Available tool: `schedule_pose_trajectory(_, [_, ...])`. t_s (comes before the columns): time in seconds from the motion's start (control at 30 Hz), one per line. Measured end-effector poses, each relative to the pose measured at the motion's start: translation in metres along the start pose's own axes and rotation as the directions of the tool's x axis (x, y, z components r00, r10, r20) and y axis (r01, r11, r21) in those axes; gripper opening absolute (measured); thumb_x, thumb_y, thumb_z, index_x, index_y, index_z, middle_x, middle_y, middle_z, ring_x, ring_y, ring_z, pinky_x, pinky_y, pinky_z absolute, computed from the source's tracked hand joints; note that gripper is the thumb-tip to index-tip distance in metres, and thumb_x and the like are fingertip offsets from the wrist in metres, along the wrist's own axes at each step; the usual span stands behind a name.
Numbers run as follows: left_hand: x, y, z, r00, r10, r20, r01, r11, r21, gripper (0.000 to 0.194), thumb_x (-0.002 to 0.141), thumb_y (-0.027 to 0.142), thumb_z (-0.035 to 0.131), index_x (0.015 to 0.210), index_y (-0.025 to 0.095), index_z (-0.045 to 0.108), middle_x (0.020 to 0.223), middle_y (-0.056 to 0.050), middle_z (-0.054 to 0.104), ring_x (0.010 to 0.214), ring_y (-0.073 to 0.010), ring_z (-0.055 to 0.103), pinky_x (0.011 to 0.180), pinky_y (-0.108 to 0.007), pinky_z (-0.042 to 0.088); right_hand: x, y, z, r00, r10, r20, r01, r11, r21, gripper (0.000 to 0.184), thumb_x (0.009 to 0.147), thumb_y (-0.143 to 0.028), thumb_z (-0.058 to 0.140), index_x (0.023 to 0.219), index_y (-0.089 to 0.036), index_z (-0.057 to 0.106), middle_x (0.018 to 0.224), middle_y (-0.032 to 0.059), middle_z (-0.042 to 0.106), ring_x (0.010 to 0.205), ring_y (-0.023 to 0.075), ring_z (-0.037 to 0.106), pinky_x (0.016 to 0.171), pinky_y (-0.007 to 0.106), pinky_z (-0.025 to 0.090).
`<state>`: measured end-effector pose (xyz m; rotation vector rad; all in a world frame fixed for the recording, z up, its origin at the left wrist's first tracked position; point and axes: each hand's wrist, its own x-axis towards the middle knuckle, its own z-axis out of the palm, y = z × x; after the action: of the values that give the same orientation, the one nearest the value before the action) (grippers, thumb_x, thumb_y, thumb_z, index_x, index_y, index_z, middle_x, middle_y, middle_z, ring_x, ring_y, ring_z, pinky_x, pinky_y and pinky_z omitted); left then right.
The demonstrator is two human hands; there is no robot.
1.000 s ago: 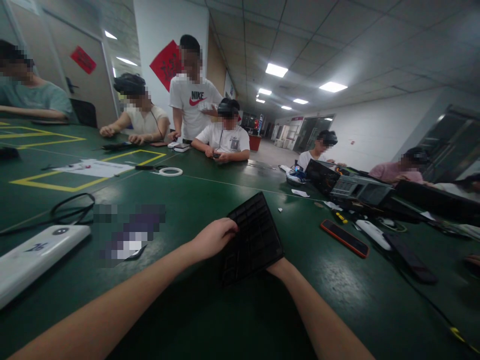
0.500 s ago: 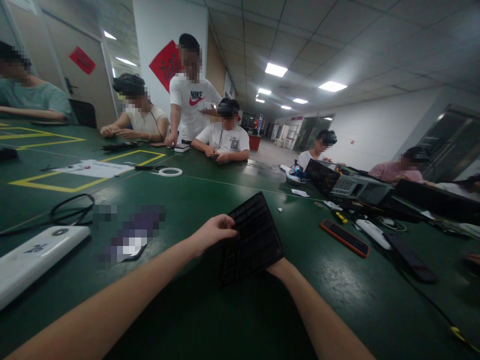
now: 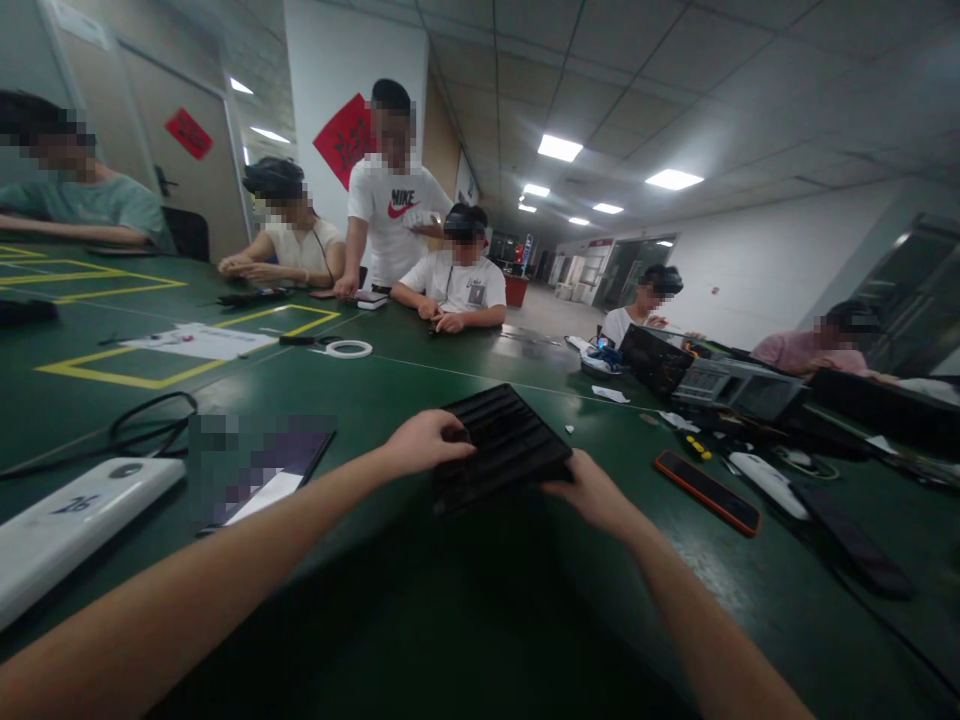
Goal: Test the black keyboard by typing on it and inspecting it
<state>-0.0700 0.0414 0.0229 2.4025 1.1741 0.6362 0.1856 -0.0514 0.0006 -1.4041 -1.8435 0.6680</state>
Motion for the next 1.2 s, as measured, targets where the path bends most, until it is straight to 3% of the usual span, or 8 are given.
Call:
schedule_pose_trajectory(0.07, [0.015, -0.024, -0.019, 0.994, -0.104, -0.030, 0.107, 0.985, 0.137, 0.040, 0.062, 0.052, 0.055, 0.078, 0.016, 0.063, 0.074, -0.004, 0.061, 0.067, -0.0174, 0.055, 0.055, -0.023, 0.034, -0.006, 0.019, -0.028, 0.991, 0.092, -0.100, -0.118, 0.949, -0.292, 0.053, 0.064, -0.027, 0.059, 0.115, -0.014, 0.048, 0.118, 0.0103, 0.052, 0.112, 0.0248, 0.042, 0.100, 0.043, 0.026])
schedule_pose_trajectory(0.13, [0.029, -0.054, -0.036, 0.974, -0.214, -0.071, 0.225, 0.947, 0.228, 0.037, 0.060, 0.052, 0.057, 0.071, 0.017, 0.064, 0.068, -0.003, 0.060, 0.063, -0.0174, 0.053, 0.052, -0.022, 0.031, -0.017, 0.044, -0.052, 0.976, 0.189, -0.107, -0.217, 0.882, -0.419, 0.055, 0.066, -0.028, 0.055, 0.118, -0.013, 0.045, 0.120, 0.0111, 0.050, 0.112, 0.0240, 0.042, 0.099, 0.041, 0.028])
schedule_pose_trajectory(0.33, [0.053, -0.134, -0.071, 0.887, -0.425, -0.181, 0.446, 0.891, 0.088, 0.029, 0.050, 0.032, 0.074, 0.045, 0.012, 0.053, 0.040, 0.002, 0.041, 0.053, -0.0118, 0.044, 0.050, -0.018, 0.025, -0.050, 0.102, -0.086, 0.929, 0.313, -0.197, -0.369, 0.774, -0.515, 0.055, 0.070, -0.032, 0.049, 0.120, -0.012, 0.041, 0.120, 0.0120, 0.050, 0.112, 0.0234, 0.045, 0.098, 0.041, 0.031])
schedule_pose_trajectory(0.63, [0.075, -0.158, -0.079, 0.865, -0.483, -0.133, 0.495, 0.865, 0.084, 0.025, 0.061, 0.014, 0.067, 0.046, 0.009, 0.048, 0.039, 0.006, 0.035, 0.052, -0.0069, 0.041, 0.053, -0.012, 0.026, -0.064, 0.120, -0.088, 0.936, 0.262, -0.234, -0.351, 0.723, -0.596, 0.063, 0.066, -0.041, 0.051, 0.121, -0.012, 0.041, 0.128, 0.0139, 0.042, 0.120, 0.0269, 0.036, 0.102, 0.045, 0.026])
schedule_pose_trajectory(0.77, [0.074, -0.151, -0.071, 0.881, -0.463, -0.102, 0.472, 0.874, 0.112, 0.031, 0.059, 0.021, 0.069, 0.040, 0.011, 0.047, 0.040, 0.004, 0.037, 0.055, -0.0099, 0.045, 0.054, -0.015, 0.028, -0.063, 0.112, -0.082, 0.925, 0.307, -0.223, -0.379, 0.770, -0.513, 0.051, 0.071, -0.033, 0.045, 0.117, -0.011, 0.045, 0.120, 0.0125, 0.050, 0.113, 0.0242, 0.043, 0.099, 0.042, 0.030])
schedule_pose_trajectory(0.87, [0.068, -0.127, -0.053, 0.909, -0.406, -0.097, 0.414, 0.907, 0.077, 0.027, 0.053, 0.032, 0.072, 0.047, 0.013, 0.053, 0.047, 0.000, 0.048, 0.057, -0.0139, 0.048, 0.054, -0.019, 0.031, -0.051, 0.086, -0.068, 0.936, 0.309, -0.168, -0.351, 0.843, -0.407, 0.052, 0.069, -0.030, 0.047, 0.117, -0.011, 0.045, 0.118, 0.0117, 0.050, 0.111, 0.0227, 0.044, 0.099, 0.040, 0.030])
schedule_pose_trajectory(1.03, [0.045, -0.052, -0.003, 0.975, -0.154, -0.159, 0.119, 0.971, -0.209, 0.026, 0.059, 0.040, 0.065, 0.071, 0.017, 0.061, 0.073, -0.005, 0.061, 0.068, -0.0191, 0.055, 0.061, -0.024, 0.039, -0.014, 0.024, -0.021, 0.984, 0.163, -0.074, -0.174, 0.966, -0.189, 0.049, 0.068, -0.027, 0.055, 0.115, -0.017, 0.047, 0.118, 0.0076, 0.050, 0.111, 0.0220, 0.042, 0.099, 0.039, 0.027])
schedule_pose_trajectory(1.2, [0.000, 0.012, 0.039, 0.988, -0.046, -0.145, -0.030, 0.874, -0.485, 0.038, 0.062, 0.040, 0.064, 0.089, 0.014, 0.058, 0.086, -0.008, 0.060, 0.079, -0.0209, 0.055, 0.070, -0.029, 0.042, 0.006, -0.002, 0.026, 0.997, -0.041, -0.059, 0.050, 0.985, 0.162, 0.039, 0.066, -0.020, 0.060, 0.104, -0.022, 0.054, 0.107, 0.0044, 0.057, 0.101, 0.0205, 0.050, 0.093, 0.038, 0.036])
